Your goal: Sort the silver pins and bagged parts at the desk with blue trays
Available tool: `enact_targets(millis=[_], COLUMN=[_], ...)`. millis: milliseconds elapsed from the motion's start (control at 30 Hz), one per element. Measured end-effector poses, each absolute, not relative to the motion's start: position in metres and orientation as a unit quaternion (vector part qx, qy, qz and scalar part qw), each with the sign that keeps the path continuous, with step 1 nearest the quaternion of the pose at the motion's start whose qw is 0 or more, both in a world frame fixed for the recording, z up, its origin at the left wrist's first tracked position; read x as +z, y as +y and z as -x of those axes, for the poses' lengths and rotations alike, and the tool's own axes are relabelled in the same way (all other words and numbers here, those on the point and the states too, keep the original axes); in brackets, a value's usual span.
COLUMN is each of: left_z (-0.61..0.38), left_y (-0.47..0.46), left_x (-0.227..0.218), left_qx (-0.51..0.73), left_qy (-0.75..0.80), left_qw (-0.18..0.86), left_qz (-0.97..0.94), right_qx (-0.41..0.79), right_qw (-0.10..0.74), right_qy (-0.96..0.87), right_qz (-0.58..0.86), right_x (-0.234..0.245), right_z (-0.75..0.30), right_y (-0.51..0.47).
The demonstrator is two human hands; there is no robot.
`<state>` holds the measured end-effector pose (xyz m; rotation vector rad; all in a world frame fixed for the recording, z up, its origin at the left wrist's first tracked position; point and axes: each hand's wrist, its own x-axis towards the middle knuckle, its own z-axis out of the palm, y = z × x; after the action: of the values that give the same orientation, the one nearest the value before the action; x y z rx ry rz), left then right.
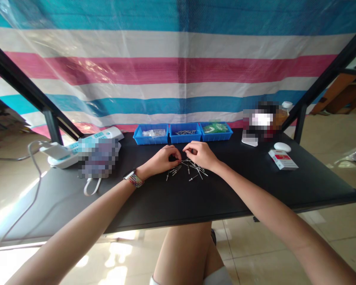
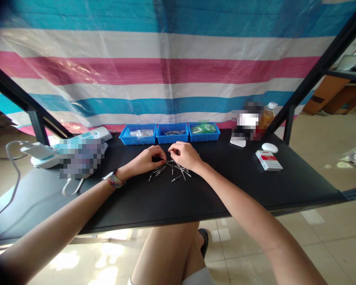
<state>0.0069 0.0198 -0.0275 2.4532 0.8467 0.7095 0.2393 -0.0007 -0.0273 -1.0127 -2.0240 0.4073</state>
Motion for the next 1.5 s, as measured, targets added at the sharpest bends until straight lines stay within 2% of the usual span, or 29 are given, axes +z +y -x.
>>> enact_targets(millis=[200, 533, 767, 900, 1067, 1267, 1500], left_z=[-0.009, -0.013, -0.013, -0.014, -0.017, -0.015, -0.013], left_y=[0.016, 0.019, 0.017, 0.012, 0.010, 0.011, 0.013], left_x=[-0.021, -0.016, -0.014, -0.007, -0.004, -0.006, -0.006], left_qx=[0.274, 0.388, 0.423, 0.400, 0.377, 0.385, 0.409], left_qy=[0.329, 0.333, 0.304, 0.301, 0.317, 0.332, 0.327], left_qw=[0.266, 0.460, 0.599, 0.590, 0.562, 0.549, 0.536], left_qz=[-0.864, -0.726, -0.608, -0.633, -0.664, -0.664, -0.662], right_qx=[0.184, 0.282, 0.262, 0.284, 0.224, 0.209, 0.249], right_qw=[0.418, 0.454, 0.485, 0.493, 0.486, 0.477, 0.496], right_qy=[-0.799, -0.754, -0.748, -0.735, -0.771, -0.777, -0.734], right_qz=[0.391, 0.382, 0.370, 0.370, 0.346, 0.353, 0.391], right_x=[-0.028, -0.029, -0.020, -0.020, -0.018, -0.015, -0.022], right_z=[-0.240, -0.232, -0.230, -0.230, -0.230, -0.230, -0.233], right_y=[0.000, -0.006, -0.013, -0.015, -0.018, -0.019, -0.012])
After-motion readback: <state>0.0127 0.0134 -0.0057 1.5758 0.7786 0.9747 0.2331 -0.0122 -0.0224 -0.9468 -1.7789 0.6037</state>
